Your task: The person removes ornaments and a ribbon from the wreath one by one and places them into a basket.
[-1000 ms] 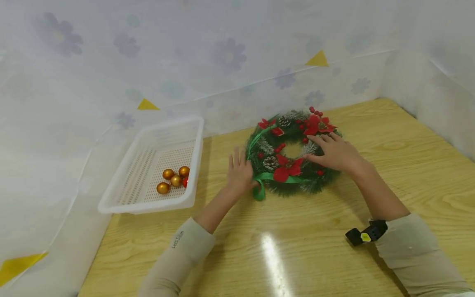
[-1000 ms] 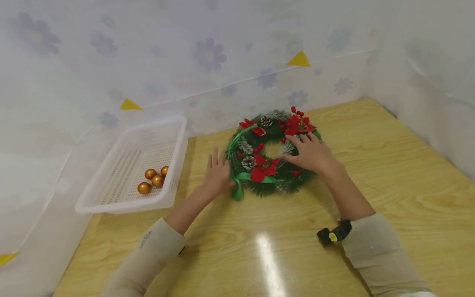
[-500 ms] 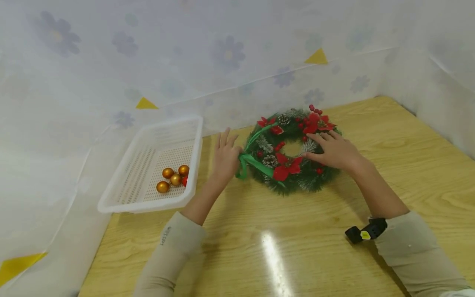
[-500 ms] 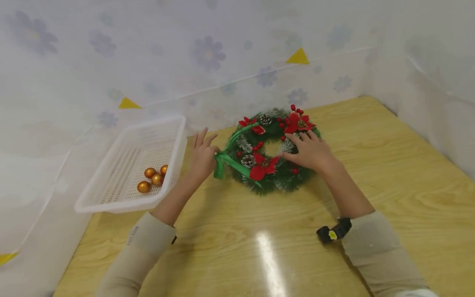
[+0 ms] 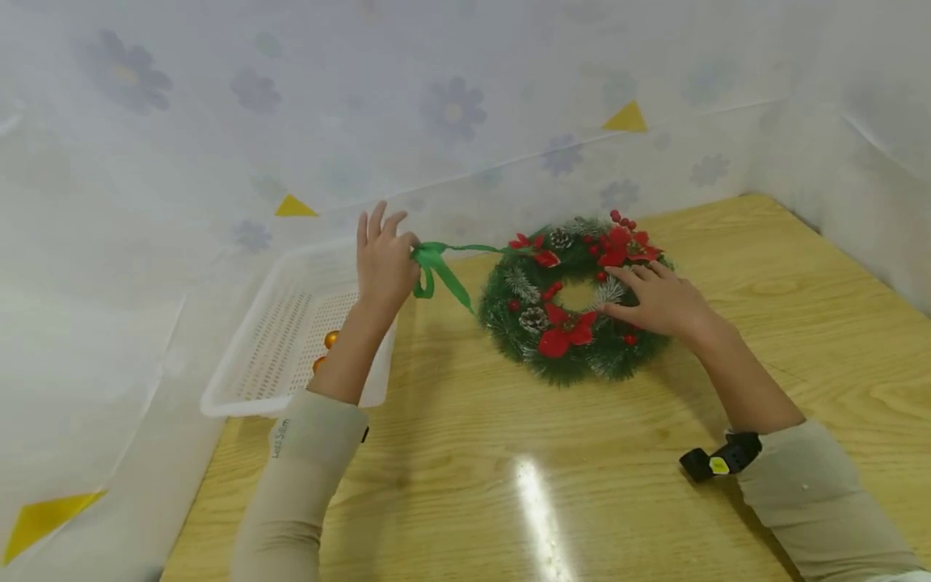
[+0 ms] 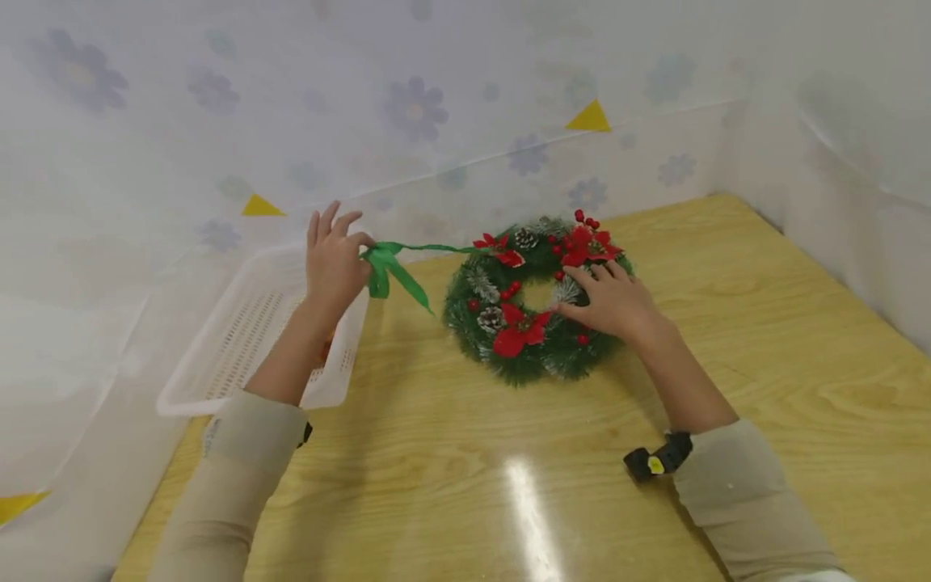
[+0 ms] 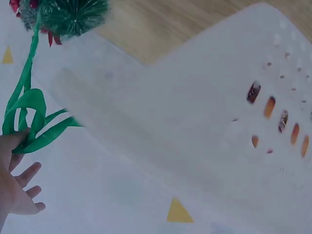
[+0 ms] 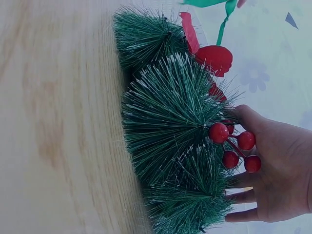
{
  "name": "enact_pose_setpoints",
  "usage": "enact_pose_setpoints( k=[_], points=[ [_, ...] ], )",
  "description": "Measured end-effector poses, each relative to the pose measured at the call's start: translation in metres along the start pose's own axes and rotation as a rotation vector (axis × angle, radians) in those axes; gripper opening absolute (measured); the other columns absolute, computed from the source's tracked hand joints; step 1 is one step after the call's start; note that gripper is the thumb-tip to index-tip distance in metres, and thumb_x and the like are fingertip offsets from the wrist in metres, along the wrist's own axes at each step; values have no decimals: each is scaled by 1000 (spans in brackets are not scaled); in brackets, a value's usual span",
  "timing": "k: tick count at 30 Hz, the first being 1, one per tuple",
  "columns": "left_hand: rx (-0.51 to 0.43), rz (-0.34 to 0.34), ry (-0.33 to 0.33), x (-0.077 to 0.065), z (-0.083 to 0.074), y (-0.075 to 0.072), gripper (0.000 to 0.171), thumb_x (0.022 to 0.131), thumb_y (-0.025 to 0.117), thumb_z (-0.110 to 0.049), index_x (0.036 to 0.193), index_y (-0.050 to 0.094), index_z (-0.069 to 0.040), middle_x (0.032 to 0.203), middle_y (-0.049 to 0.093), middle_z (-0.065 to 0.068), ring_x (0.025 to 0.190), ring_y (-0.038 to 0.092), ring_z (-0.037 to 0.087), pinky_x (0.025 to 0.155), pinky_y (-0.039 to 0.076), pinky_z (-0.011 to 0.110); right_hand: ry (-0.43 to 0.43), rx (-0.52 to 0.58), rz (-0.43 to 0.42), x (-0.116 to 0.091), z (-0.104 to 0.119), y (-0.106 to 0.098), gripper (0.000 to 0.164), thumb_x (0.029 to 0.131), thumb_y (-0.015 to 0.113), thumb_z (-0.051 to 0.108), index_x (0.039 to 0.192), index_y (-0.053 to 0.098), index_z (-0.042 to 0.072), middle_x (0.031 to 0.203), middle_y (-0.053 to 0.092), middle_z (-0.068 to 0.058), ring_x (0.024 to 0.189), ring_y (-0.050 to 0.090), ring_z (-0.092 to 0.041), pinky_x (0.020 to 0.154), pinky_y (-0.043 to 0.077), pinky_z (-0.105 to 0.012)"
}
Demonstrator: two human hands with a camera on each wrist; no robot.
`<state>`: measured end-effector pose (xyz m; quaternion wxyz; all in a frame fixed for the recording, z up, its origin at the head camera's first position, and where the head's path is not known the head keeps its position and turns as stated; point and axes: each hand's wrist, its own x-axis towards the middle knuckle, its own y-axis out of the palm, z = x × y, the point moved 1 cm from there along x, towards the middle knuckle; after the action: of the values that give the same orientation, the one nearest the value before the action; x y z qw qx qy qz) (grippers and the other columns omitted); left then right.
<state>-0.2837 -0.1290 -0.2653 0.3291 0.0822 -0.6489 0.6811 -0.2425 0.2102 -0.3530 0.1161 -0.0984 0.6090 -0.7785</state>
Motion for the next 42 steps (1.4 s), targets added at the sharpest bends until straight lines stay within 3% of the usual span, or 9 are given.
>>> enact_pose_setpoints(
  k=[8,14,20,24,29,35,42],
  points=[
    [3,-47,-140,17,31,-32,26,66,48,3,80,67,-6,116,45,7,120,14,20,96,-3,32,3,2,-3,-1,0,0,78,73,36,62,131,23,12,126,23,-24,113,13,-43,79,18,-60],
    [32,-79,-195,22,62,-55,26,69,45,4,82,66,-3,116,45,9,120,13,20,95,-4,31,8,4,1,-1,1,0,78,73,36,63,131,22,11,126,22,-25,113,13,-43,80,17,-60],
    [131,4,-273,17,92,-73,22,77,45,-2,90,63,0,120,40,11,121,6,21,94,-9,32,14,11,14,-2,-1,-1,79,73,35,63,131,22,10,126,21,-26,112,12,-45,79,16,-62],
    [214,68,-311,8,109,-77,23,80,43,-5,92,62,1,121,37,13,121,3,23,94,-10,34,14,8,13,-3,-5,-1,79,73,35,63,131,22,9,126,21,-26,112,11,-45,80,15,-61],
    [258,91,-290,-7,121,-65,24,80,41,-3,90,62,1,118,39,16,121,4,25,94,-10,36,19,2,8,-6,-12,0,79,74,36,62,130,22,9,125,21,-27,112,12,-46,80,15,-61],
    [196,76,-242,-28,125,-29,21,75,45,0,84,63,0,113,43,17,120,11,26,95,-6,36,25,1,1,-6,-17,0,79,73,35,63,131,22,10,125,21,-28,111,12,-46,79,15,-62],
    [150,192,-184,-54,115,17,20,73,47,0,84,64,-4,114,42,17,118,14,29,95,-7,35,27,-2,2,-7,-18,2,79,73,34,64,130,22,11,126,22,-26,112,13,-45,79,16,-62]
  ],
)
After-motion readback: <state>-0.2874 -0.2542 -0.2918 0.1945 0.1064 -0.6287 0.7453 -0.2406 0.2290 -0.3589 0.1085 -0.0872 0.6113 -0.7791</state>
